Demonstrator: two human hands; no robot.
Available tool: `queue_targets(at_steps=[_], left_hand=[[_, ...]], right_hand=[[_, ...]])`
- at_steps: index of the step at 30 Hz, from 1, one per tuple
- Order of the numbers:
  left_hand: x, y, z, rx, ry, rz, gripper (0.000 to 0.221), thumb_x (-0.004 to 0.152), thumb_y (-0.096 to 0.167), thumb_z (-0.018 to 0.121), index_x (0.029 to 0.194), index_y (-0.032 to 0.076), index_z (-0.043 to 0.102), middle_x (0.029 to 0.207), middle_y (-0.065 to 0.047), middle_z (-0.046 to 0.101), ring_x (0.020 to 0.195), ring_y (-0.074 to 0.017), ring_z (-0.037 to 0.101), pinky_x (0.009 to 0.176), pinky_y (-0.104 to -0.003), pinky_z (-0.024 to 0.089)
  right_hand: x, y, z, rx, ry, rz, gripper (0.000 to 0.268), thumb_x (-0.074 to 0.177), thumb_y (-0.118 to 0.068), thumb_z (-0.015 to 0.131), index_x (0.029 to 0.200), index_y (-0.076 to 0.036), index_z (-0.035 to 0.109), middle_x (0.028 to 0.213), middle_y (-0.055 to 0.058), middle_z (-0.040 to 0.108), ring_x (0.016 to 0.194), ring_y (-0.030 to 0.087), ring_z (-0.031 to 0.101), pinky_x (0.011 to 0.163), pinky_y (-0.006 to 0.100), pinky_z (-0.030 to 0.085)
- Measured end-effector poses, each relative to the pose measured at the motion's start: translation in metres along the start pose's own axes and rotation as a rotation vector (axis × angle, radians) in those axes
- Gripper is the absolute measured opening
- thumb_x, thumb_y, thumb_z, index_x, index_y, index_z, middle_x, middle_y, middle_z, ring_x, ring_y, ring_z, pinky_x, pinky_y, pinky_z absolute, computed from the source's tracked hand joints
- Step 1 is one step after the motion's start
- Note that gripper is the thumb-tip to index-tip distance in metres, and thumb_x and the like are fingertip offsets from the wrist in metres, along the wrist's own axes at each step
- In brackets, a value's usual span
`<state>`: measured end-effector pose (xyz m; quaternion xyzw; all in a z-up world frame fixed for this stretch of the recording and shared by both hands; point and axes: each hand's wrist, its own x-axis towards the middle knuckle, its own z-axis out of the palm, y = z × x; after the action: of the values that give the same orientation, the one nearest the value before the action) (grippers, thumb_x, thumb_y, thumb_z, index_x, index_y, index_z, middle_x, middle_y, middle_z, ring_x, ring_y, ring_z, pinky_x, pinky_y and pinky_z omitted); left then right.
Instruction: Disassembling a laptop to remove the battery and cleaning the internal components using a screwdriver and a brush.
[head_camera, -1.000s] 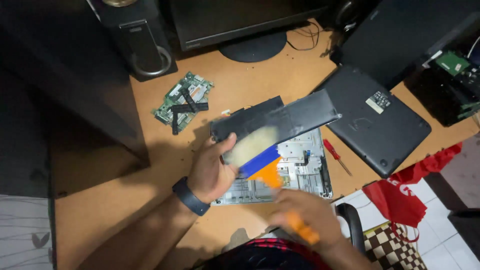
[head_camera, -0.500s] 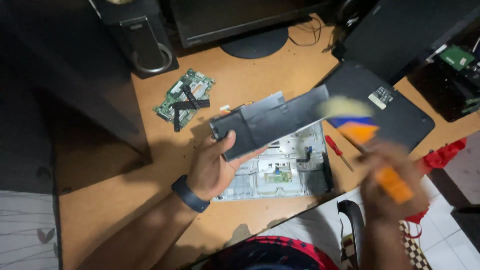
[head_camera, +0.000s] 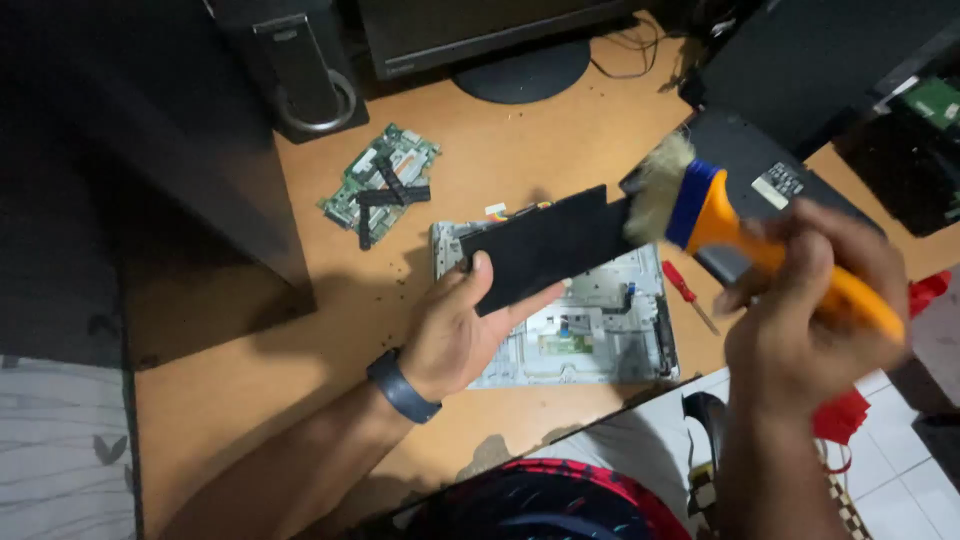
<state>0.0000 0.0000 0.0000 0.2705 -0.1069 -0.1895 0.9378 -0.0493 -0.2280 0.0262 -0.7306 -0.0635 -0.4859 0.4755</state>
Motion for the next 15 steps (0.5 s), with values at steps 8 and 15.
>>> queue_targets(at_steps=[8, 15], left_hand=[[0.007, 0.003, -0.003, -0.064, -0.039, -0.058, 0.085, 0.094, 0.042, 0.071, 0.158, 0.001, 0.033, 0.165, -0.015, 0.034, 0.149, -0.0429, 0.036, 0.115, -0.076, 0.034], [0.013, -0.015, -0.02, -0.07, 0.031, -0.208, 0.073, 0.099, 0.059, 0.038, 0.165, 0.028, 0.026, 0.144, -0.026, 0.054, 0.132, -0.0522, 0.053, 0.107, -0.058, 0.049]], right_hand=[[-0.023, 0.004, 0.024, 0.094, -0.028, -0.04, 0.014, 0.103, 0.017, 0.043, 0.105, 0.005, 0.05, 0.091, 0.026, 0.061, 0.061, 0.027, 0.069, 0.041, 0.026, 0.047], [-0.033, -0.025, 0.021, 0.158, -0.405, 0.172, 0.031, 0.102, -0.024, 0.047, 0.098, 0.0, 0.065, 0.094, 0.018, 0.075, 0.045, 0.015, 0.074, 0.058, 0.022, 0.061]])
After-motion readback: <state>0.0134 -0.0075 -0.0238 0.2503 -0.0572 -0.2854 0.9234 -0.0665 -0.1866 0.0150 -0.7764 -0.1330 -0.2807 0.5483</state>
